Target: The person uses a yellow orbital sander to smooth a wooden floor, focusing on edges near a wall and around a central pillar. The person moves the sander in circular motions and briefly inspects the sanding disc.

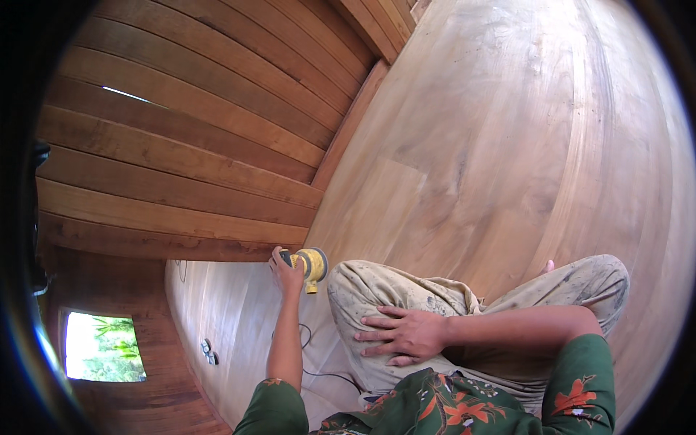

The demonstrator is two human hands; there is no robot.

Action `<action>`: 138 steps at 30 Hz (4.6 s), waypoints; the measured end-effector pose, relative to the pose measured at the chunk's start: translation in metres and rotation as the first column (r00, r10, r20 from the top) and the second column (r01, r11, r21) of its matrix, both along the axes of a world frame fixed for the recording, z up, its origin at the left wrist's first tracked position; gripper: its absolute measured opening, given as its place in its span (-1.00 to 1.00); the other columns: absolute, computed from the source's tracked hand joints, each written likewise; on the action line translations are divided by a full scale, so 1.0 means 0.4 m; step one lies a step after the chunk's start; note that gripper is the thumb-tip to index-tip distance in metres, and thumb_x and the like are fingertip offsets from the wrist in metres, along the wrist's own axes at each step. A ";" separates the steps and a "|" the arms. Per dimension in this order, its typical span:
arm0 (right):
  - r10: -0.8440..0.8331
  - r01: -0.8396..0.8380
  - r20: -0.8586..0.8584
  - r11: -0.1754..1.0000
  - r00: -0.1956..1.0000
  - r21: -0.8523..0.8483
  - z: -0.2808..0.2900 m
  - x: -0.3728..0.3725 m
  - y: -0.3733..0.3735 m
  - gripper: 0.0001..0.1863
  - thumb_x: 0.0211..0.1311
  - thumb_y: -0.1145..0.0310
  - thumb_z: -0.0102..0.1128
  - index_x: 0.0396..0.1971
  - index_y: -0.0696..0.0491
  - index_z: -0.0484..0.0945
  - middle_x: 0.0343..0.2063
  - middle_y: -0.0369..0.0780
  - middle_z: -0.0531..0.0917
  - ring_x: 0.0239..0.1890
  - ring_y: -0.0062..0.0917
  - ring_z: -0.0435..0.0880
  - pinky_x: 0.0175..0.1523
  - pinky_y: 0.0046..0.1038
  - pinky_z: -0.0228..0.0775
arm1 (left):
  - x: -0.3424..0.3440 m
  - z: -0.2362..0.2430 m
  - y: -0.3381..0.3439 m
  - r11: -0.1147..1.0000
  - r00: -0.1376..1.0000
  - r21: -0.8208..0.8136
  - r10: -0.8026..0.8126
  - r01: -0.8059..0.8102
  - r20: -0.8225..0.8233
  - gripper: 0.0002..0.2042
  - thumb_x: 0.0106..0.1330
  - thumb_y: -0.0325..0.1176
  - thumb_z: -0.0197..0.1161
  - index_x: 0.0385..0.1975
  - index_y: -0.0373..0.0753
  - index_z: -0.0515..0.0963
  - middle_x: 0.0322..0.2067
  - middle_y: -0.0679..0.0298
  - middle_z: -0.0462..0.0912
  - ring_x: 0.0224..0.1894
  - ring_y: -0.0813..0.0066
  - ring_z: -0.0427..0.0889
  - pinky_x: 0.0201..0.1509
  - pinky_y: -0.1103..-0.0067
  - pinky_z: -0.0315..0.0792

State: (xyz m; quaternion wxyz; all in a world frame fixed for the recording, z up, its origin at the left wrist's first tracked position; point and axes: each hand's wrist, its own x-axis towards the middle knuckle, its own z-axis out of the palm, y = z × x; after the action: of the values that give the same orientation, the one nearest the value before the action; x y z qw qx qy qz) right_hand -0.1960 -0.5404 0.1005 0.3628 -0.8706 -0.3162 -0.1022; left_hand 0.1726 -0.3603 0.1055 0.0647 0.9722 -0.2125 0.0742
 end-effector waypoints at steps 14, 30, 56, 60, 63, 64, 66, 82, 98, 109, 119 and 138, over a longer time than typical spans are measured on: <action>-0.012 0.011 0.005 0.998 1.000 0.064 -0.005 -0.002 0.003 -0.36 0.72 -0.12 -0.15 0.63 -0.20 0.33 0.73 -0.20 0.10 0.76 -0.09 -0.01 0.77 0.14 -0.22 | 0.038 0.015 -0.205 0.946 0.944 0.036 -0.325 0.323 0.050 -0.33 0.33 -0.20 0.47 0.42 -0.22 0.41 0.28 -0.03 0.51 0.34 -0.11 0.49 0.40 0.10 0.48; -0.011 0.012 -0.009 0.986 1.000 0.165 -0.020 -0.003 0.008 -0.36 0.64 -0.06 -0.01 0.58 -0.13 0.40 0.71 -0.17 0.15 0.76 -0.09 0.01 0.77 0.14 -0.23 | 0.071 0.026 -0.436 0.896 0.896 0.077 -0.442 0.438 0.039 -0.33 0.36 -0.18 0.45 0.44 -0.18 0.39 0.29 0.00 0.52 0.33 -0.11 0.51 0.36 0.09 0.52; -0.047 0.047 -0.008 0.934 0.999 0.354 -0.039 0.003 0.024 -0.35 0.46 0.03 0.18 0.46 -0.01 0.49 0.64 -0.12 0.28 0.74 -0.10 0.05 0.76 0.10 -0.16 | 0.125 0.025 -0.775 0.837 0.838 0.095 -0.544 0.539 0.044 -0.33 0.38 -0.12 0.44 0.46 -0.11 0.40 0.33 0.05 0.52 0.38 -0.08 0.52 0.35 0.05 0.55; -0.046 0.050 -0.019 0.917 0.999 0.395 -0.043 0.004 0.024 -0.36 0.44 0.05 0.20 0.45 0.00 0.50 0.62 -0.12 0.31 0.72 -0.11 0.10 0.75 0.09 -0.11 | 0.116 0.027 -0.801 0.848 0.850 0.097 -0.525 0.521 0.025 -0.32 0.38 -0.11 0.44 0.47 -0.10 0.40 0.33 0.05 0.53 0.39 -0.08 0.52 0.35 0.04 0.55; -0.046 0.049 -0.018 0.918 0.999 0.394 -0.045 0.008 0.022 -0.36 0.44 0.06 0.23 0.44 0.00 0.51 0.59 -0.12 0.36 0.69 -0.10 0.16 0.73 0.09 -0.06 | 0.105 0.035 -0.816 0.835 0.836 0.095 -0.548 0.543 0.040 -0.32 0.38 -0.10 0.44 0.47 -0.09 0.40 0.33 0.06 0.53 0.39 -0.07 0.52 0.34 0.03 0.56; -0.057 0.055 -0.009 0.912 0.998 0.407 -0.045 0.010 0.022 -0.36 0.44 0.06 0.24 0.44 0.00 0.51 0.58 -0.12 0.38 0.68 -0.11 0.18 0.73 0.08 -0.05 | 0.101 0.035 -0.826 0.833 0.834 0.097 -0.550 0.545 0.042 -0.32 0.38 -0.10 0.44 0.47 -0.08 0.40 0.33 0.06 0.53 0.39 -0.07 0.52 0.34 0.02 0.56; -0.045 0.053 -0.030 0.913 0.999 0.404 -0.043 0.013 0.022 -0.37 0.44 0.06 0.25 0.43 0.00 0.51 0.56 -0.12 0.41 0.66 -0.11 0.22 0.72 0.08 -0.03 | 0.093 0.033 -0.850 0.833 0.836 0.099 -0.549 0.544 0.030 -0.32 0.38 -0.10 0.44 0.48 -0.08 0.40 0.34 0.06 0.53 0.39 -0.07 0.52 0.34 0.02 0.56; -0.471 0.484 -0.113 0.862 0.875 0.150 0.026 0.126 -0.244 -0.30 0.47 0.18 0.28 0.55 0.00 0.38 0.52 -0.02 0.44 0.50 -0.12 0.48 0.52 -0.03 0.38 | 0.056 0.020 -0.868 0.853 0.885 -0.327 -0.456 0.407 -0.089 0.00 0.34 0.10 0.51 0.66 -0.23 0.14 0.51 -0.22 0.37 0.54 -0.23 0.38 0.60 0.05 0.31; -0.964 0.855 -0.098 0.266 0.248 -0.446 0.045 0.850 -0.589 -0.09 0.37 -0.10 0.39 0.67 -0.34 0.21 0.28 0.10 0.50 0.06 0.18 0.78 0.10 0.05 0.66 | -0.245 -0.059 -0.725 0.693 0.789 -0.719 -0.466 0.045 -0.400 -0.47 0.53 -0.30 0.31 0.45 -0.24 0.41 -0.20 0.12 0.83 -0.25 0.10 0.86 -0.17 0.18 0.68; -0.993 0.860 0.008 0.095 0.114 -0.501 0.010 0.896 -0.779 -0.15 0.44 -0.13 0.32 0.66 -0.36 0.22 0.22 0.10 0.57 0.10 0.17 0.78 0.17 0.06 0.64 | -0.254 -0.052 -0.740 0.706 0.626 -0.705 -0.584 0.076 -0.517 -0.40 0.53 -0.16 0.33 0.48 -0.26 0.38 0.01 0.05 0.80 -0.04 0.00 0.84 -0.02 0.12 0.72; -0.996 0.853 0.060 0.028 0.070 -0.521 0.000 0.921 -0.984 -0.17 0.47 -0.15 0.25 0.66 -0.38 0.18 0.18 0.16 0.63 0.19 0.21 0.71 0.27 0.08 0.59 | -0.270 -0.017 -0.747 0.738 0.373 -0.665 -0.652 0.114 -0.660 -0.12 0.52 -0.02 0.30 0.67 -0.33 0.03 -0.16 -0.08 0.82 -0.27 -0.10 0.85 -0.17 0.07 0.72; -0.989 0.862 0.083 -0.146 -0.121 -0.485 -0.040 0.883 -1.342 -0.13 0.43 -0.23 0.22 0.66 -0.31 0.19 0.29 0.27 0.56 0.21 0.27 0.70 0.34 0.09 0.55 | -0.302 -0.020 -0.764 0.756 0.049 -0.621 -0.642 0.206 -0.765 -0.30 0.58 0.02 0.25 0.54 -0.31 0.30 -0.28 0.13 0.85 -0.21 0.03 0.86 -0.02 0.13 0.68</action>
State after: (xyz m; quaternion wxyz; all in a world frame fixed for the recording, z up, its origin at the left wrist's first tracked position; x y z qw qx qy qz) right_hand 0.1571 -1.0771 0.0844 0.0351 -0.8701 0.4749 -0.1272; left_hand 0.0518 -0.6659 0.0975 0.3706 0.6534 -0.3895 -0.5329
